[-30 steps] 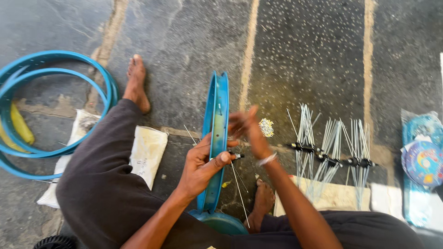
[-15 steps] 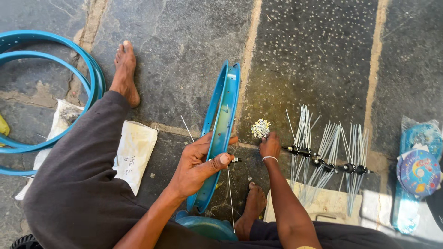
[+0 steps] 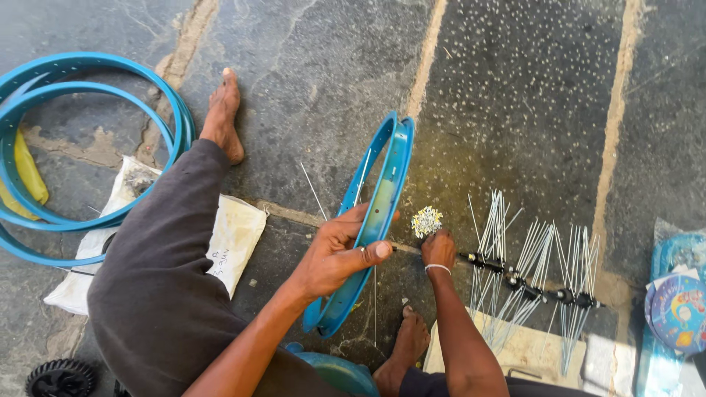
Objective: The person assembles a bicycle wheel by inserting spokes into a blue rim and a hub, then securing them with nipples. They handle the rim, spokes, and nipples by hand, rotating the wheel to access different spoke holes.
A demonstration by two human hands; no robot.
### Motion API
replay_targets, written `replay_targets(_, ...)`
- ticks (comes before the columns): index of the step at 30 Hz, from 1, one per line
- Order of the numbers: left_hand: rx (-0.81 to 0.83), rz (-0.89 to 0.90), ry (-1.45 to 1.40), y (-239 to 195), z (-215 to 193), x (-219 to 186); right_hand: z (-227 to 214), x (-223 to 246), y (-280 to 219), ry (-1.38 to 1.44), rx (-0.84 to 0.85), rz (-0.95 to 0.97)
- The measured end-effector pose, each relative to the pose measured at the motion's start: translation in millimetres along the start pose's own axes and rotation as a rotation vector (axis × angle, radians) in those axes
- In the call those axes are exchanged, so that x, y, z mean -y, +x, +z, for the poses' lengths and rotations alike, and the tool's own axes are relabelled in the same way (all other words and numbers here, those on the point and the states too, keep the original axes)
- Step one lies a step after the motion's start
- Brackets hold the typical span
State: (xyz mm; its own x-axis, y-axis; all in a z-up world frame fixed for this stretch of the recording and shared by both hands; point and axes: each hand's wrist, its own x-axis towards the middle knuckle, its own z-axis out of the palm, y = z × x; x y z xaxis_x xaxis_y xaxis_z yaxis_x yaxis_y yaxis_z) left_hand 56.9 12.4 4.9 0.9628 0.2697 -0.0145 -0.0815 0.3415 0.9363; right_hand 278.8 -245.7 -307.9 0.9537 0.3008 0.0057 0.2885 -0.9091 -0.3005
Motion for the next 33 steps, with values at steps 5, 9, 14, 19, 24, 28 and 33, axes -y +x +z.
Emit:
replay_targets(5, -0.002, -0.058, -0.017, 1.7, -3.8, 1.6, -7.0, 1.7, 5.2, -0.032, 0.086, 0.048)
replay_targets(9, 0.014, 0.083, 0.037, 4.3, -5.0, 0.8, -11.6, 2.8, 6.7, 0.006, 0.04, 0.104)
replay_targets(14, 0.016, 0.02, -0.029, -0.1, -7.4, 5.4, -5.5, -0.2, -4.2, 0.11, -0.14, 0.172)
replay_targets(19, 0.02, 0.108, 0.008, -1.6, -8.7, 0.9, -5.1, -11.6, -8.3, 0.115, -0.302, 0.183)
replay_targets(24, 0.007, 0.014, 0.008, 0.0, -11.1, -4.8, -8.7, -16.8, 18.0, 0.044, -0.154, 0.096)
replay_targets(28, 0.02, 0.014, 0.033, 3.3, -14.4, -7.6, -15.6, -26.0, 37.1, -0.021, -0.036, -0.037)
replay_targets(33, 0.045, 0.037, 0.012, 0.6, -11.9, -5.9, -21.8, -25.1, 58.7, -0.119, 0.25, 0.029)
